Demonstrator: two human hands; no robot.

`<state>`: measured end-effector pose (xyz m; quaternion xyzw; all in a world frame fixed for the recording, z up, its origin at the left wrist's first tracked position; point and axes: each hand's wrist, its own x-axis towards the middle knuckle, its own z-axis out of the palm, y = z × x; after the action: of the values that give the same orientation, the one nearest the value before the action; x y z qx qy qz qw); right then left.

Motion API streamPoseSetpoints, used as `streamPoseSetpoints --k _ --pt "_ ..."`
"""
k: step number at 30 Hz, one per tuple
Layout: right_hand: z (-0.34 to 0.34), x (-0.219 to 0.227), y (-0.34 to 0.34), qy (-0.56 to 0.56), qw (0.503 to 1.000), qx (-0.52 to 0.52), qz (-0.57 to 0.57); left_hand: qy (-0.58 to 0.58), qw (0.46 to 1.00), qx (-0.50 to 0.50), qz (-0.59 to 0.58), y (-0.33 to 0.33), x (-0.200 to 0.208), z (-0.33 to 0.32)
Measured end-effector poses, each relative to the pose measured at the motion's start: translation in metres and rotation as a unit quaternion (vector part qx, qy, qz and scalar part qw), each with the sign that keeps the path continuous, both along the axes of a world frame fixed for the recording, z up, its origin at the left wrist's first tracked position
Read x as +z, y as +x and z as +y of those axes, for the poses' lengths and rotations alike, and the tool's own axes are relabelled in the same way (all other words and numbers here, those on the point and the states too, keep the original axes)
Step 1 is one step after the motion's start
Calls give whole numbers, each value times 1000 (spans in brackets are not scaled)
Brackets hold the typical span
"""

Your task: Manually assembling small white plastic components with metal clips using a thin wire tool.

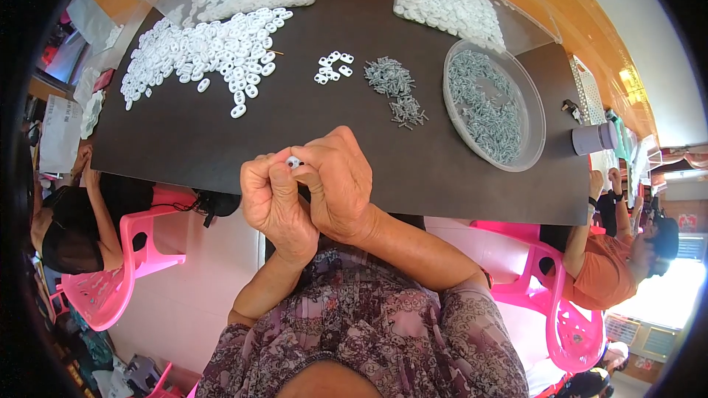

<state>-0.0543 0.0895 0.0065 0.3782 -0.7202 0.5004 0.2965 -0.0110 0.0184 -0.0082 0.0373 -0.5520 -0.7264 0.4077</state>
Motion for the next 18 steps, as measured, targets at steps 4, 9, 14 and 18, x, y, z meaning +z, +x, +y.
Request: streamPoseSetpoints --k 4,9,14,18 --pt "-4 5 -1 -16 1000 7 13 5 1000 -6 5 3 0 -4" --pt "24 27 -16 123 991 0 -59 -104 983 -49 -142 6 15 -27" --pt "69 82 -86 94 974 -193 -68 -322 921 136 -175 -20 4 -99" --pt "106 103 -176 148 948 -281 14 -506 822 189 -182 -32 4 -107"
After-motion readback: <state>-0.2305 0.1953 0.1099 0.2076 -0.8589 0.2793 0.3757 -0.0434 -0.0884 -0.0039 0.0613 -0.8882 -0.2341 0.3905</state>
